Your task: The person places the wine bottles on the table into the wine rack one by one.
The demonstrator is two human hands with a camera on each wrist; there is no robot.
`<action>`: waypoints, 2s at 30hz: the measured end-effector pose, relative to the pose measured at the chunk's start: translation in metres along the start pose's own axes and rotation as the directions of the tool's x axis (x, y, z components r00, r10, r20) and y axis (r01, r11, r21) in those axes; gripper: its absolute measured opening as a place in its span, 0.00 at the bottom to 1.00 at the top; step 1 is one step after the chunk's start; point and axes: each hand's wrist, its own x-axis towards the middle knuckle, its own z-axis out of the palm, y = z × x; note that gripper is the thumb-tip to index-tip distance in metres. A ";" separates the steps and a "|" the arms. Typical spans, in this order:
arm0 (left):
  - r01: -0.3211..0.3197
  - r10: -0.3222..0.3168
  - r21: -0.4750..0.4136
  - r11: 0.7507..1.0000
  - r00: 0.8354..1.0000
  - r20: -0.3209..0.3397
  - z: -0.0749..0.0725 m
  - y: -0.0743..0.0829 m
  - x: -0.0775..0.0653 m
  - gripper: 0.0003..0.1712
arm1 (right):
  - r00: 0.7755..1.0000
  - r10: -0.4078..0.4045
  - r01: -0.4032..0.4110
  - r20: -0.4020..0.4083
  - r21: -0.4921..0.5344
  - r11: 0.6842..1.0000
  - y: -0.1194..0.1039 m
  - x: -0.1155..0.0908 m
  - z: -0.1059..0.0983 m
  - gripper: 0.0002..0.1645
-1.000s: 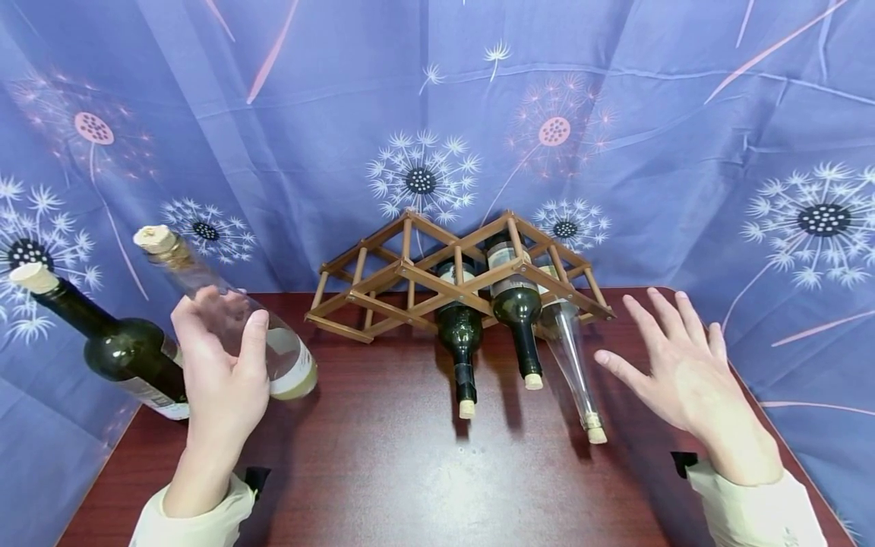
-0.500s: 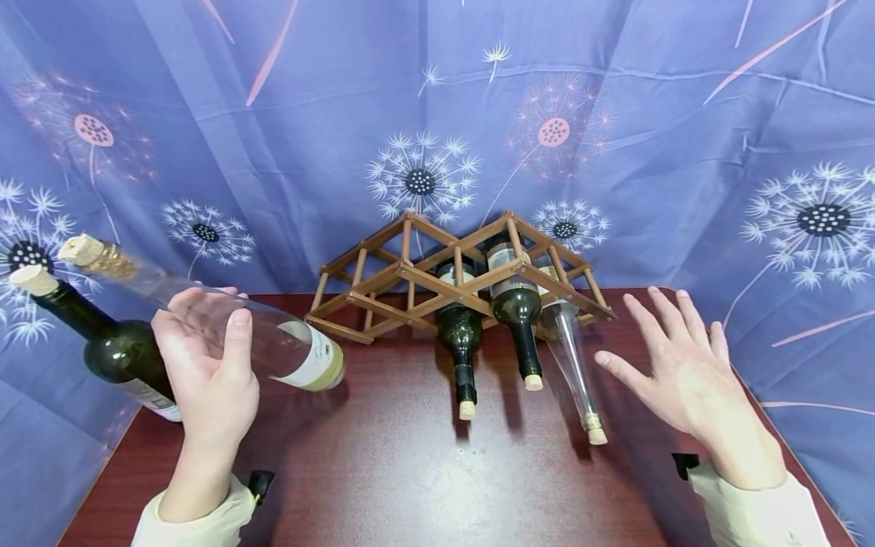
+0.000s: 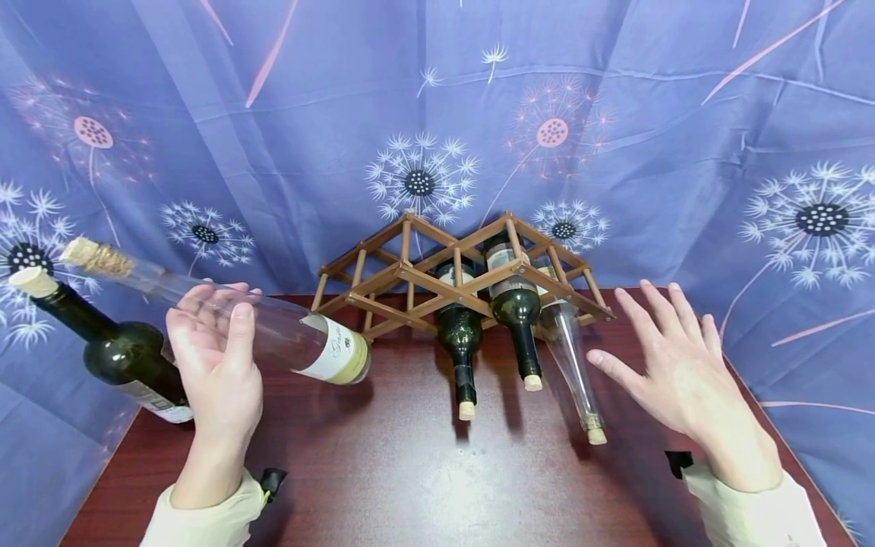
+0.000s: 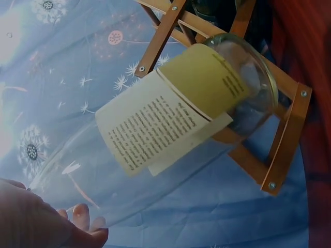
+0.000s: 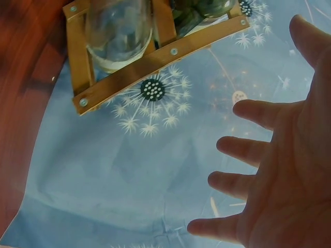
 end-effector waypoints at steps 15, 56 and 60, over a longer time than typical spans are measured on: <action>0.069 -0.075 -0.248 0.966 0.997 -0.015 0.011 -0.010 0.000 0.22 | 0.994 -0.092 0.093 -0.052 0.020 0.995 -0.022 0.009 -0.002 0.55; 0.141 -0.166 -0.359 0.923 0.985 -0.039 0.036 -0.022 -0.009 0.21 | 0.958 -0.250 0.261 -0.143 0.059 0.964 -0.070 0.020 -0.001 0.58; 0.149 -0.173 -0.349 0.925 0.984 -0.039 0.039 -0.023 -0.010 0.22 | 0.954 -0.262 0.273 -0.149 0.058 0.960 -0.075 0.021 0.000 0.57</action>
